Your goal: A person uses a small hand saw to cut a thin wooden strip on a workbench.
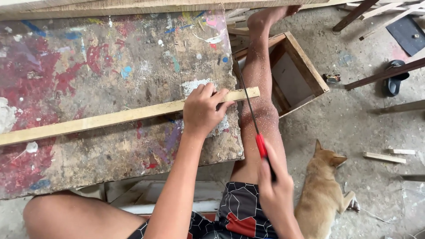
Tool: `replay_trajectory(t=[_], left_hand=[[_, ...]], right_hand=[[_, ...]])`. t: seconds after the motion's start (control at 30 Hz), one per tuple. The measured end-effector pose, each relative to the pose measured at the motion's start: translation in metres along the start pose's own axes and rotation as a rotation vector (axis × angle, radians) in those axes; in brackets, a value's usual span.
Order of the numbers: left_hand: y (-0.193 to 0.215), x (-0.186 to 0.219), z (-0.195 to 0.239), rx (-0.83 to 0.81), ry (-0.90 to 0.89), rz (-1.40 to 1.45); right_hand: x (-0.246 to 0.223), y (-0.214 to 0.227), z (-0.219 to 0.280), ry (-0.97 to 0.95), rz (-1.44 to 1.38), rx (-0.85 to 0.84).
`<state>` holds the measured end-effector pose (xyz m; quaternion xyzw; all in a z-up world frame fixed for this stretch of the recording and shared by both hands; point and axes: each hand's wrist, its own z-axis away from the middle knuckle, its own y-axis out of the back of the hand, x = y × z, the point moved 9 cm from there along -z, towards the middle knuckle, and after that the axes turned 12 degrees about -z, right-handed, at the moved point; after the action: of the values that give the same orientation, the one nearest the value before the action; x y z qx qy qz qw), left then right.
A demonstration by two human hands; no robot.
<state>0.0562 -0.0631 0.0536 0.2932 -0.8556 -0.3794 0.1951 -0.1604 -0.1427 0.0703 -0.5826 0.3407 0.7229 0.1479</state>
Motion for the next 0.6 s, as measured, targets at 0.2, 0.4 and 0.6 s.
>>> replay_trajectory(t=[0.2,0.4,0.6], left_hand=[[-0.001,0.0,0.001,-0.019,-0.001,0.016],[-0.004,0.001,0.002,-0.019,-0.006,0.015],[0.003,0.001,-0.001,-0.006,-0.018,0.01]], right_hand=[[0.034,0.054,0.07,-0.019,-0.127,0.235],[-0.005,-0.016,-0.036,0.086,0.12,-0.032],[-0.02,-0.04,-0.084,0.202,-0.018,-0.005]])
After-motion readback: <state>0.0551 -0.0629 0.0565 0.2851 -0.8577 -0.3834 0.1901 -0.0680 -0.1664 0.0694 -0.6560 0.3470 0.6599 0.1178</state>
